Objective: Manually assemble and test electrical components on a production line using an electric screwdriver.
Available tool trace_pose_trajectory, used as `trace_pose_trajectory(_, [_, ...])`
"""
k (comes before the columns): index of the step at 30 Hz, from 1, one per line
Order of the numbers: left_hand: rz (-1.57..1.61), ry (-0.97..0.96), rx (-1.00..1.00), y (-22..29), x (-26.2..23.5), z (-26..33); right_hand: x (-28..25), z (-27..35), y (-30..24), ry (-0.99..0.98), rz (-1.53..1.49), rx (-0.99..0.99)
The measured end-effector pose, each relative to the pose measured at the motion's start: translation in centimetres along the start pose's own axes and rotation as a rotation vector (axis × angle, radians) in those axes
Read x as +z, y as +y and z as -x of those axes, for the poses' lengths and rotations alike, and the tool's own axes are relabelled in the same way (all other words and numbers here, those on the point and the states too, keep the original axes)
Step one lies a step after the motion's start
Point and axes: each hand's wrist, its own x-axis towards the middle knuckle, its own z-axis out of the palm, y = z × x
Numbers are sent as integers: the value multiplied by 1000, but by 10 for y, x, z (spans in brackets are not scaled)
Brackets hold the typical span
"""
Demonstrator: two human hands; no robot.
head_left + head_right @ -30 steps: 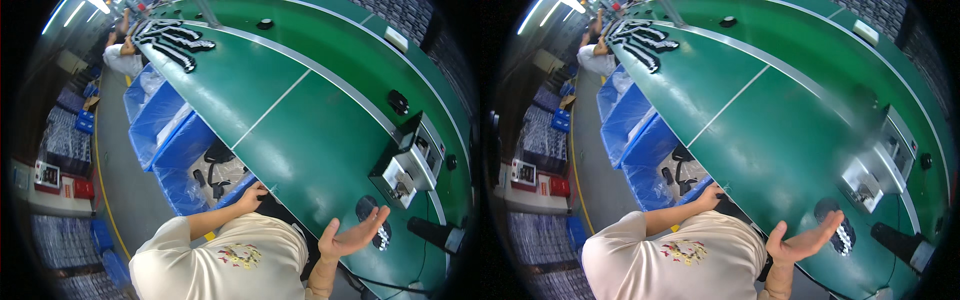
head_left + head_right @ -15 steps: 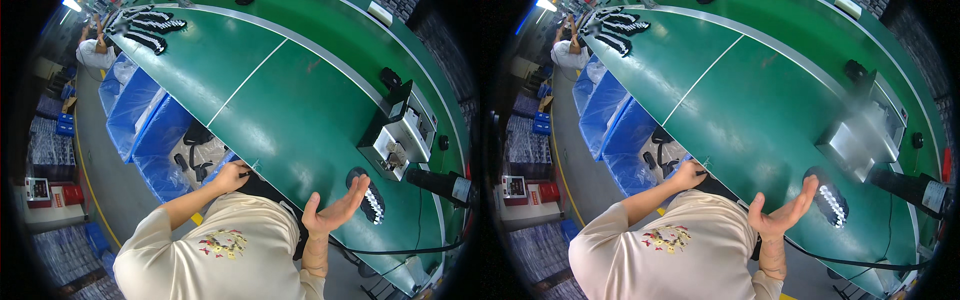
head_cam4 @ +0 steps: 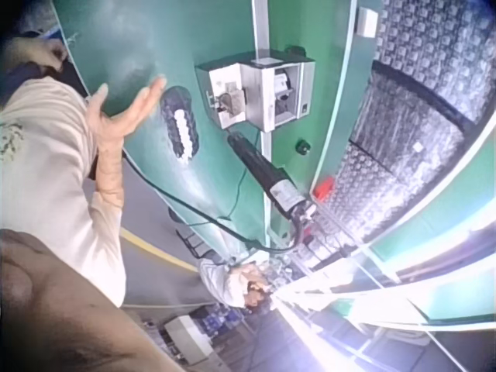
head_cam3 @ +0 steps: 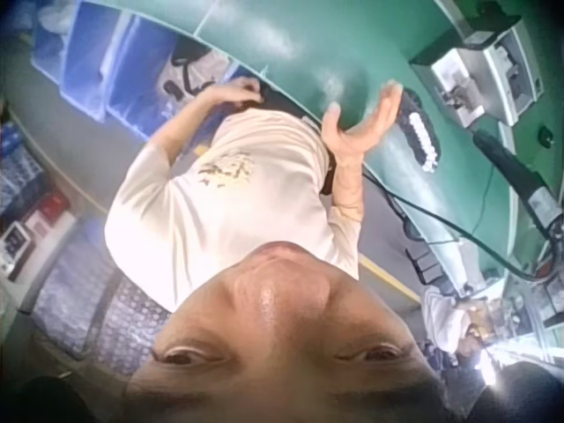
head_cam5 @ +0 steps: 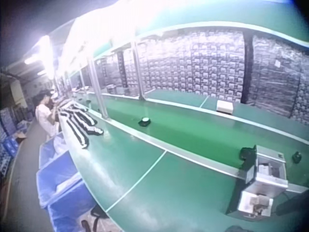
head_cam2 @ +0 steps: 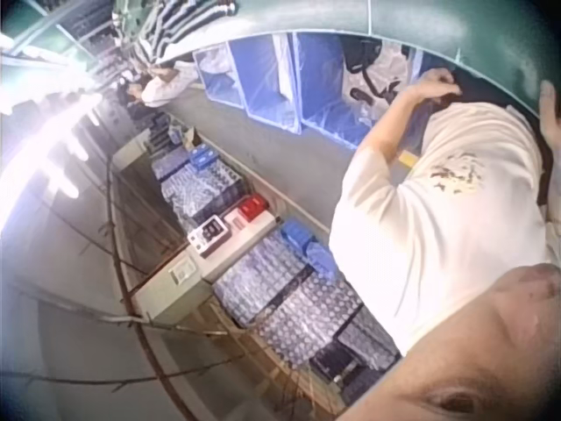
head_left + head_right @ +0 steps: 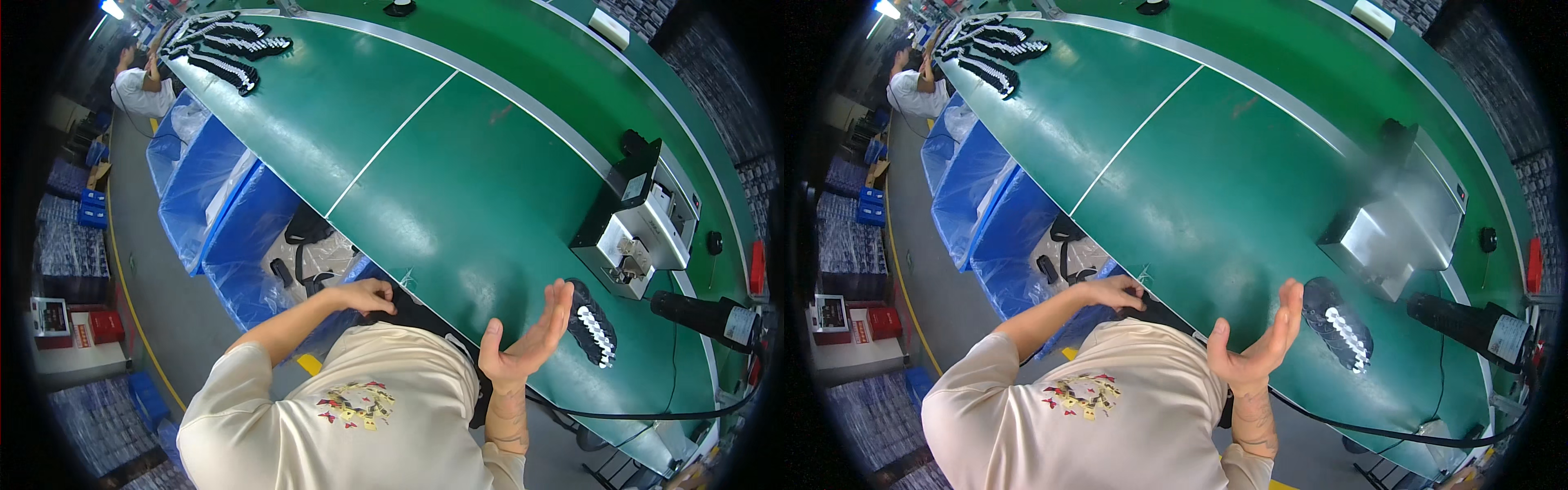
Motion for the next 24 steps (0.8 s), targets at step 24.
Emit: trace_pose_trajectory(24, [869,-359,100,-73,-40,68,-5,-6,6,4,-67,74])
